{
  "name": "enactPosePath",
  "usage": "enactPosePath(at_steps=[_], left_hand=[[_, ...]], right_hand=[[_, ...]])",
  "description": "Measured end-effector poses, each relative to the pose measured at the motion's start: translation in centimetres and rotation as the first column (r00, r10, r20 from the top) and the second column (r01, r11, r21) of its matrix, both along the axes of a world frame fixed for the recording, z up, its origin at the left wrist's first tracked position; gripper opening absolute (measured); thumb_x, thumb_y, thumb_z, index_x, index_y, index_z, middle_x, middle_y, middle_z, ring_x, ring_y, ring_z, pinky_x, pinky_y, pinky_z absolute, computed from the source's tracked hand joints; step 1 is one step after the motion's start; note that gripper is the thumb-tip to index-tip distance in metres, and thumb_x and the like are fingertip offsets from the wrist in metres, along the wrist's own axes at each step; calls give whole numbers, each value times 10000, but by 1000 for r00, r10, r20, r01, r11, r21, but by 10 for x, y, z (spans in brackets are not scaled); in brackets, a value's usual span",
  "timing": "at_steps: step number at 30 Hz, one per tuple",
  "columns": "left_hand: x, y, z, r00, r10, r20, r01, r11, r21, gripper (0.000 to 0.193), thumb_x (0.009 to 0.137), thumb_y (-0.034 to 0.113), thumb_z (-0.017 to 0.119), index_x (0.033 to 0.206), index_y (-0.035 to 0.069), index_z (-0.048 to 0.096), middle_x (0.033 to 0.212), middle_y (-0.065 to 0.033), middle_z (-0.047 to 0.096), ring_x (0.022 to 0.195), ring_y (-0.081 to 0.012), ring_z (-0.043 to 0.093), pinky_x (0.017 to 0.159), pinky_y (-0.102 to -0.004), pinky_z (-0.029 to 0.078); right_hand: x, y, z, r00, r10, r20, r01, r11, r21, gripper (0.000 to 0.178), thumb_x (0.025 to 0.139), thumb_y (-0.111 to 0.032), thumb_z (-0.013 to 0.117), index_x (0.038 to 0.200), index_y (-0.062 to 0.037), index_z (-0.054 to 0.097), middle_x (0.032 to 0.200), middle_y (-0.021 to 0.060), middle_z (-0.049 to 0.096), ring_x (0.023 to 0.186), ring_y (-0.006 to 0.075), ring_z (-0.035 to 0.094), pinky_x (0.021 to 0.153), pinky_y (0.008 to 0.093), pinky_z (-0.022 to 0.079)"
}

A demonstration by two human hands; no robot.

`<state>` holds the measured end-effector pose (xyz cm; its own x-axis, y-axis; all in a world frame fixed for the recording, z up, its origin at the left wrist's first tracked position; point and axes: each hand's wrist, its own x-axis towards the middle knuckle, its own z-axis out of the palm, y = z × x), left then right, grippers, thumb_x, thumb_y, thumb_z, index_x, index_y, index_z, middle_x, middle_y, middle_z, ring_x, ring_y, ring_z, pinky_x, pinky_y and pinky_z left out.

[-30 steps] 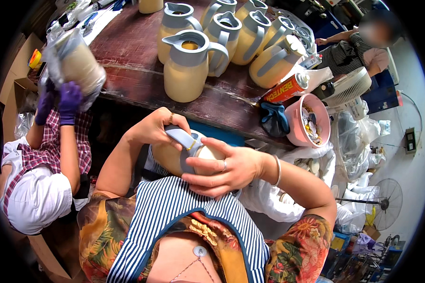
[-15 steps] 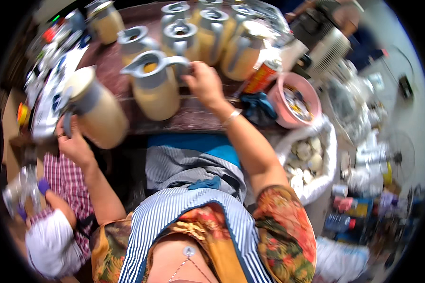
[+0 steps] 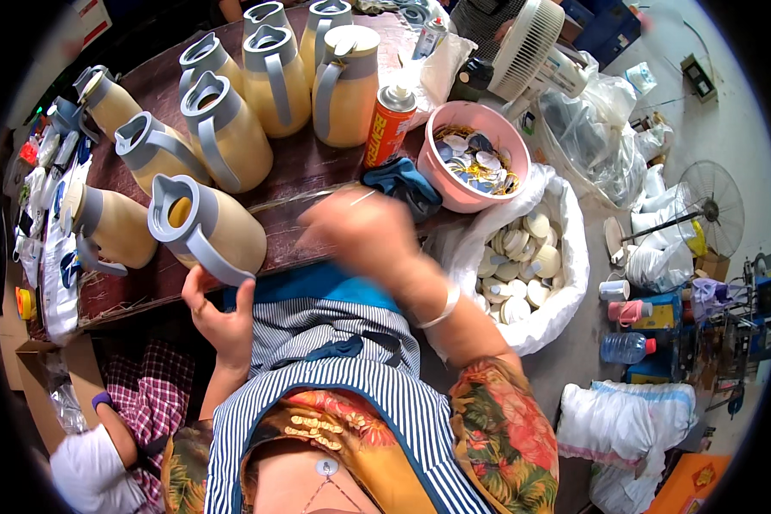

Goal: The person assembles thermoses by placing components into the lids, wiping the outer surfaces with a cloth, and applying small labels or rubber bands to the handles.

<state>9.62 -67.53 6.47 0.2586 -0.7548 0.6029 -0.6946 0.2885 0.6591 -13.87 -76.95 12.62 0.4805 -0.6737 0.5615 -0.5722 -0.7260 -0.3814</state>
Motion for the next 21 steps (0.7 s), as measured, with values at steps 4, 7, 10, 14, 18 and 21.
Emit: enactPosePath(at_steps=[4,7,10,14,18,21], left_hand=[[-9,-19,6,946,-152,-285,219,951,220,367,934,126,636,1231,-29,487,1046,-114,599,917,-184,577,839,-297,467],[-16,-4,6,873,-405,-272,445,890,101,253,1015,191,480,1159,-16,504,950,-83,543,811,-159,515,751,-275,431],[-34,-17,6,751,-653,-96,654,756,-28,128,969,122,526,1042,19,503,871,-143,530,768,-299,533,710,-391,451],[-56,-37,-16,805,-510,-305,550,833,60,157,1014,181,459,1064,35,484,947,-98,522,792,-188,512,734,-290,431],[-63,-58,-36,818,-453,-355,484,875,-2,224,921,27,577,1133,-13,518,973,-154,549,817,-293,564,760,-331,477],[-62,-61,-36,822,-468,-324,502,864,26,291,879,12,635,1153,-20,541,1057,-171,574,900,-325,594,810,-341,483]], right_hand=[[-183,-95,-14,637,-716,-285,759,648,70,258,852,-343,670,851,-86,695,813,142,686,783,317,663,685,430,509],[-201,-127,-40,629,-657,-416,774,583,249,460,839,-521,657,851,-64,712,837,155,697,828,333,669,731,448,502],[-200,-151,-69,688,-504,-522,695,665,273,373,763,-399,725,802,-29,705,798,171,688,788,329,668,727,433,504],[-225,-162,-65,782,-589,-205,592,596,543,208,727,-206,762,734,-35,644,655,77,638,629,187,615,617,348,482],[-237,-148,-59,717,-678,-163,573,438,693,302,803,-322,731,801,-23,686,710,93,679,681,182,646,646,345,500],[-210,-151,-63,730,-581,-360,681,574,454,576,755,-577,684,883,-17,732,815,163,702,790,289,680,757,402,506]])
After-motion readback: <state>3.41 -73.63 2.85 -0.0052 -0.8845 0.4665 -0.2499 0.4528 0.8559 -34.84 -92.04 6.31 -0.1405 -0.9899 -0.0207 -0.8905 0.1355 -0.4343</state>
